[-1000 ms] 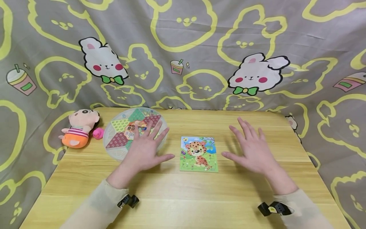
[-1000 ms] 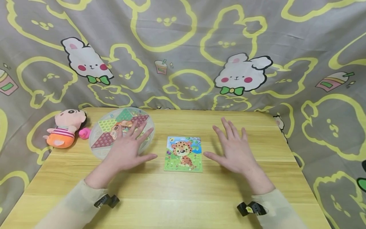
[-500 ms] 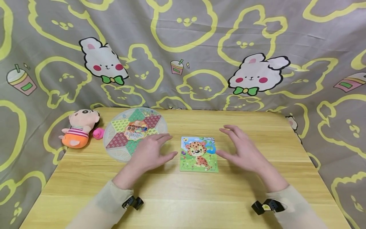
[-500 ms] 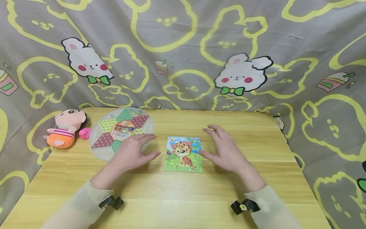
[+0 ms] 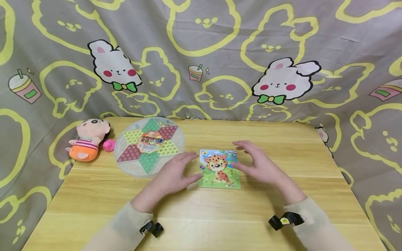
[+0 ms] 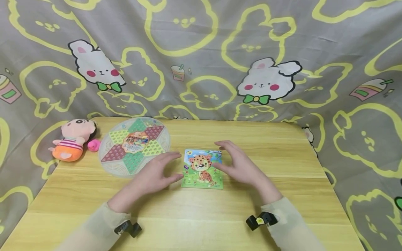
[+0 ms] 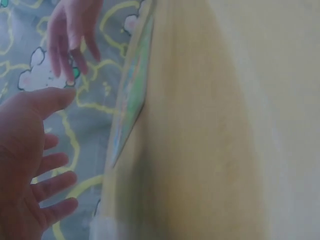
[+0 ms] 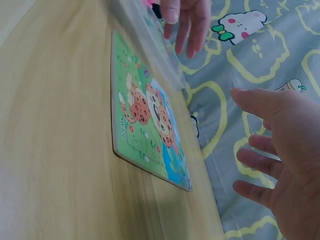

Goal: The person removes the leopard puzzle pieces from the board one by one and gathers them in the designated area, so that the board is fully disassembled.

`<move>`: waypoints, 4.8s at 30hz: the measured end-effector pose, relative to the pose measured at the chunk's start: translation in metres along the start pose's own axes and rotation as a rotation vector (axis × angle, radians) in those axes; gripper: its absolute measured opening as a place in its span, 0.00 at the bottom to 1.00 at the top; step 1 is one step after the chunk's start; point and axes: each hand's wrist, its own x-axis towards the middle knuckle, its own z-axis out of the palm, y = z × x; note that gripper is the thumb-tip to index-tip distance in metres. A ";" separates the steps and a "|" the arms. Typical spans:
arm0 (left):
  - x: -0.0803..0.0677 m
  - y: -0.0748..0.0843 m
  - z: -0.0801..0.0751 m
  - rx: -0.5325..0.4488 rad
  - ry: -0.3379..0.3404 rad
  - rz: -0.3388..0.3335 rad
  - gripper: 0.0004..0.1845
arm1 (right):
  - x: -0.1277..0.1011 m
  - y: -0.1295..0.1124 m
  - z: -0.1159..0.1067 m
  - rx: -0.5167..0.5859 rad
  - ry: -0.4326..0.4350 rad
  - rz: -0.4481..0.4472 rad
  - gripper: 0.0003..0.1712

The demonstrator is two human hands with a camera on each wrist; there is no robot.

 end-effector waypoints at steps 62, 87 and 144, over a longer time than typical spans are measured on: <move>0.005 0.018 0.030 0.075 -0.313 0.036 0.39 | 0.082 0.019 0.054 0.160 -0.242 -0.015 0.27; 0.002 0.016 0.031 0.043 -0.326 0.030 0.39 | 0.104 0.027 0.068 -0.029 -0.396 -0.124 0.21; 0.005 0.018 0.031 0.047 -0.392 -0.015 0.39 | 0.099 0.033 0.068 -0.024 -0.346 -0.189 0.30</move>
